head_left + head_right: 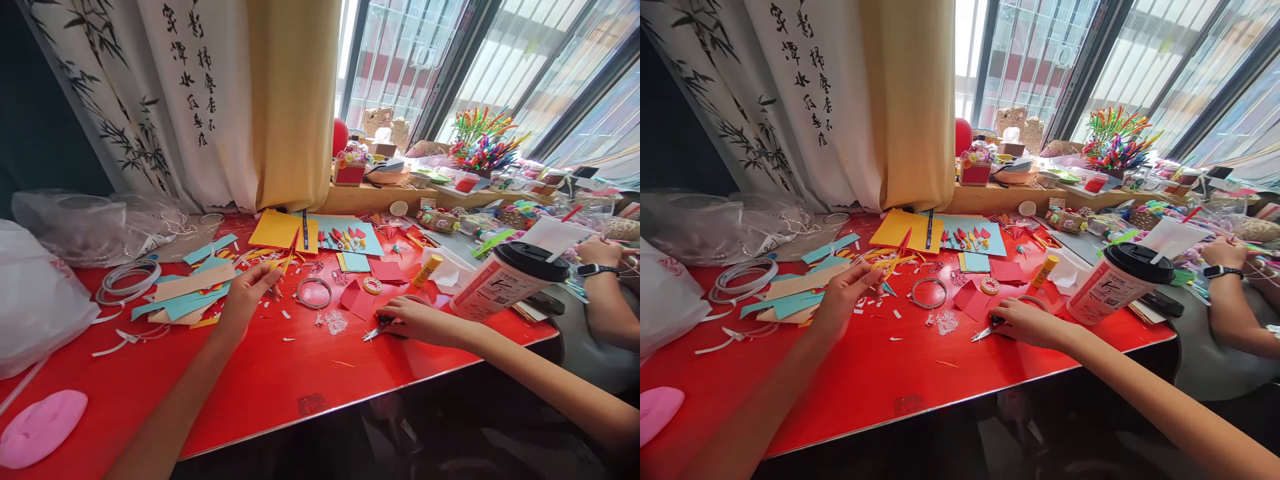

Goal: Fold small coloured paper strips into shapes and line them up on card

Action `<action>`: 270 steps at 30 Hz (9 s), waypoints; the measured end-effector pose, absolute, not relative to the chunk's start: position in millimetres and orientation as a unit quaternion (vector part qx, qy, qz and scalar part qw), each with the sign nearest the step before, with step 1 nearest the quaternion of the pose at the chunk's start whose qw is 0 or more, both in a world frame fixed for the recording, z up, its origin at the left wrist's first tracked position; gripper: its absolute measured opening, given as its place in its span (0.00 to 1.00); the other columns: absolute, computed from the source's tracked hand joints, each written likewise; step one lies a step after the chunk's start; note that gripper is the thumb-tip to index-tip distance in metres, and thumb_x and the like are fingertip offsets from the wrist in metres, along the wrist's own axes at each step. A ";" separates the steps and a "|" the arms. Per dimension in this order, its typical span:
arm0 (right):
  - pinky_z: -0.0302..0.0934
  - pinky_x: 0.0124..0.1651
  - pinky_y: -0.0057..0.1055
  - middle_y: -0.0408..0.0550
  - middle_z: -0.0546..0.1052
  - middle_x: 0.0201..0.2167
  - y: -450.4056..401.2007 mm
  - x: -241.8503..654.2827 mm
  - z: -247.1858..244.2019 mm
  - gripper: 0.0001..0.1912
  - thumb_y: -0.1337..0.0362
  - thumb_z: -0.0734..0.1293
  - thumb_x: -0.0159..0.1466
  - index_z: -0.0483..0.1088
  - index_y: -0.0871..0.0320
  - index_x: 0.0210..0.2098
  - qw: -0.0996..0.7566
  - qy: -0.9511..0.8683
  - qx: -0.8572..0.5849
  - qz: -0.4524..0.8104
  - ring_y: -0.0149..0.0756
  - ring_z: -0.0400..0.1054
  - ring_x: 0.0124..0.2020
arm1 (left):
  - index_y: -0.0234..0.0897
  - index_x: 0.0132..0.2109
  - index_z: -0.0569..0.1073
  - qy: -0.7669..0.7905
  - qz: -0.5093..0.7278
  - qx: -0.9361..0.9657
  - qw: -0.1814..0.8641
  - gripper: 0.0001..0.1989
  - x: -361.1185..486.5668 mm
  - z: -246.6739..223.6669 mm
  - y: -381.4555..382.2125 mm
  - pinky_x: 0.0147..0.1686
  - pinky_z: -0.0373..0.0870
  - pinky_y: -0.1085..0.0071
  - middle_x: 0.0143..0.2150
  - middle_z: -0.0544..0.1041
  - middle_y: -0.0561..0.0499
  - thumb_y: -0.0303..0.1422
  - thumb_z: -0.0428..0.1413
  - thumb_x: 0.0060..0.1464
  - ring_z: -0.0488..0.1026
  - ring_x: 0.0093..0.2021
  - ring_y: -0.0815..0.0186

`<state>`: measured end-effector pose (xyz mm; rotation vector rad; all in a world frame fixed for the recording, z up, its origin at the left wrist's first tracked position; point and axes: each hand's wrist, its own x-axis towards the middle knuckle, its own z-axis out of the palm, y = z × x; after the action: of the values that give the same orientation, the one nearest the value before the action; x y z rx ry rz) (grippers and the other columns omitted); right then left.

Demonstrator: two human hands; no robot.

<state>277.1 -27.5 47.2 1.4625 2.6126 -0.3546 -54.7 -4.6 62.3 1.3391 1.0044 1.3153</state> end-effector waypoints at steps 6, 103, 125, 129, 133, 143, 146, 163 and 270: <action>0.61 0.39 0.32 0.52 0.69 0.42 -29.5 276.7 49.3 0.23 0.68 0.61 0.55 0.63 0.53 0.51 0.080 0.839 0.510 -0.170 0.39 0.67 0.39 | 0.34 0.32 0.70 0.396 0.538 0.547 0.504 0.12 -56.4 65.1 -6.8 0.19 0.62 0.77 0.31 0.70 0.52 0.40 0.55 0.48 0.65 0.22 0.74; 0.44 0.19 0.23 0.38 0.59 0.20 -53.0 131.7 38.4 0.14 0.60 0.70 0.51 0.70 0.61 0.35 -0.418 0.574 0.426 -0.561 0.20 0.47 0.18 | 0.35 0.26 0.63 0.372 0.392 0.733 0.414 0.16 -50.0 65.6 -20.8 0.22 0.52 0.75 0.25 0.63 0.54 0.39 0.43 0.57 0.56 0.23 0.72; 0.52 0.20 0.26 0.40 0.62 0.19 -72.1 183.1 43.6 0.19 0.58 0.69 0.51 0.71 0.60 0.40 -0.399 0.642 0.524 -0.392 0.25 0.53 0.18 | 0.36 0.29 0.67 0.408 0.516 0.648 0.383 0.15 -64.9 64.6 -9.7 0.21 0.50 0.74 0.22 0.58 0.55 0.40 0.45 0.56 0.53 0.21 0.73; 0.59 0.25 0.29 0.43 0.68 0.22 -75.4 219.3 33.7 0.24 0.55 0.64 0.56 0.64 0.58 0.49 -0.266 0.714 0.606 -0.229 0.32 0.62 0.22 | 0.37 0.35 0.70 0.382 0.510 0.634 0.439 0.13 -60.1 65.4 -10.0 0.20 0.52 0.75 0.26 0.64 0.54 0.41 0.47 0.55 0.55 0.21 0.74; 0.61 0.29 0.30 0.49 0.74 0.31 -69.4 247.5 19.5 0.21 0.55 0.61 0.58 0.63 0.58 0.48 -0.157 0.713 0.677 -0.089 0.39 0.70 0.31 | 0.36 0.37 0.69 0.350 0.501 0.620 0.492 0.12 -53.4 63.0 -10.9 0.19 0.54 0.76 0.29 0.69 0.52 0.41 0.49 0.54 0.57 0.20 0.75; 0.61 0.33 0.35 0.54 0.72 0.40 -65.3 207.1 51.4 0.15 0.58 0.57 0.62 0.71 0.56 0.41 -0.181 0.754 0.630 0.052 0.45 0.67 0.39 | 0.34 0.36 0.66 0.320 0.478 0.600 0.556 0.09 -52.9 67.5 -14.9 0.16 0.57 0.77 0.38 0.76 0.47 0.37 0.53 0.51 0.62 0.16 0.78; 0.63 0.37 0.34 0.51 0.69 0.46 -51.1 161.2 66.3 0.15 0.57 0.58 0.62 0.67 0.52 0.46 -0.283 0.810 0.502 -0.109 0.36 0.68 0.36 | 0.34 0.31 0.65 0.307 0.464 0.571 0.603 0.08 -52.3 64.3 -14.4 0.16 0.56 0.77 0.34 0.76 0.49 0.36 0.53 0.51 0.64 0.15 0.77; 0.64 0.31 0.29 0.50 0.70 0.40 11.5 81.9 40.9 0.08 0.65 0.62 0.60 0.71 0.56 0.37 -0.514 0.779 0.350 -0.078 0.29 0.66 0.29 | 0.36 0.35 0.73 0.346 0.587 0.447 0.579 0.09 -47.7 59.4 -12.7 0.14 0.46 0.78 0.13 0.59 0.60 0.37 0.54 0.49 0.50 0.12 0.79; 0.57 0.23 0.26 0.46 0.64 0.32 4.8 91.4 39.9 0.13 0.58 0.56 0.64 0.68 0.56 0.36 -0.541 0.681 0.323 -0.374 0.26 0.60 0.23 | 0.35 0.36 0.67 0.392 0.551 0.579 0.456 0.12 -43.5 49.9 -12.2 0.35 0.68 0.72 0.34 0.73 0.51 0.39 0.53 0.51 0.72 0.33 0.68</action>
<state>91.4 4.8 39.9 1.6440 3.4688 -1.9044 -43.5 -12.2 49.9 1.4283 0.9662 1.3587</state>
